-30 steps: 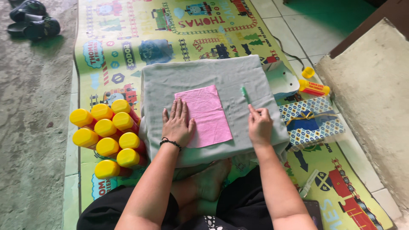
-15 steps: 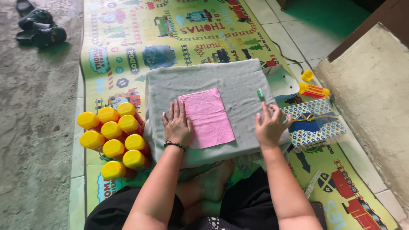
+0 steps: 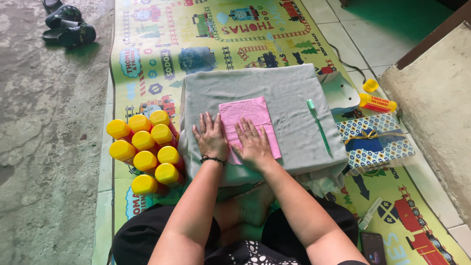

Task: The person sits on a play mat and wraps a yellow item in plastic wrap, smoothing it with a green toothbrush. They then wrap a yellow cylindrical container in plastic wrap and smooth it with their hands. Finally, they wrap a pink item in plastic wrap and smooth it with the toothbrush.

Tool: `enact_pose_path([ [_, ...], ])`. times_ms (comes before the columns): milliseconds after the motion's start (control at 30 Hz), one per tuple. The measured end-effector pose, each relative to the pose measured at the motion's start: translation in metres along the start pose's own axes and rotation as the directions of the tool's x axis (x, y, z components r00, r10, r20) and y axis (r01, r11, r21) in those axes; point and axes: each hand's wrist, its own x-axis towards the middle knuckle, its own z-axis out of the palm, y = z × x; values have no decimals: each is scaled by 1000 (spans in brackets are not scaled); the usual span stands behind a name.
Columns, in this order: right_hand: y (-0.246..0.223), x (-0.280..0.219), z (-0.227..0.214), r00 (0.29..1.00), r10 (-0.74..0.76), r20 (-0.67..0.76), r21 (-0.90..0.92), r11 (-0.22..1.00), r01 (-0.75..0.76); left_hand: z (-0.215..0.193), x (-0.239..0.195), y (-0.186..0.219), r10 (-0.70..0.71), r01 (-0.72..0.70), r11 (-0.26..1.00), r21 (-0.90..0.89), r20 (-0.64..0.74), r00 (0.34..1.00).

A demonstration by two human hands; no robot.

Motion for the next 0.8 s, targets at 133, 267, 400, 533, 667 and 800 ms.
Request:
enact_pose_path([
  [133,4,-2,2,1000,-18,-4,-39,999,18,-11,-3,6,74,-73,996,-48,25,997],
  [267,0,-5,-6,1000,-19,1,-52,998,19,-11,-6,4,75,-77,995,-59,-32,997],
  [400,-1,-5,-11,1000,-30,6,-50,998,30,-4,-3,1,44,-50,997,-65,-95,994],
  [533,-5,-6,-20,998,-22,54,-20,1000,23,-1,-3,-1,36,-46,996,-71,-126,991],
  [667,-5,-5,-20,998,-16,54,-1,1000,16,3,-2,-3,32,-42,997,-66,-147,989],
  [800,-3,-2,-16,999,-4,48,17,1000,3,2,0,-2,13,-25,997,-77,-153,988],
])
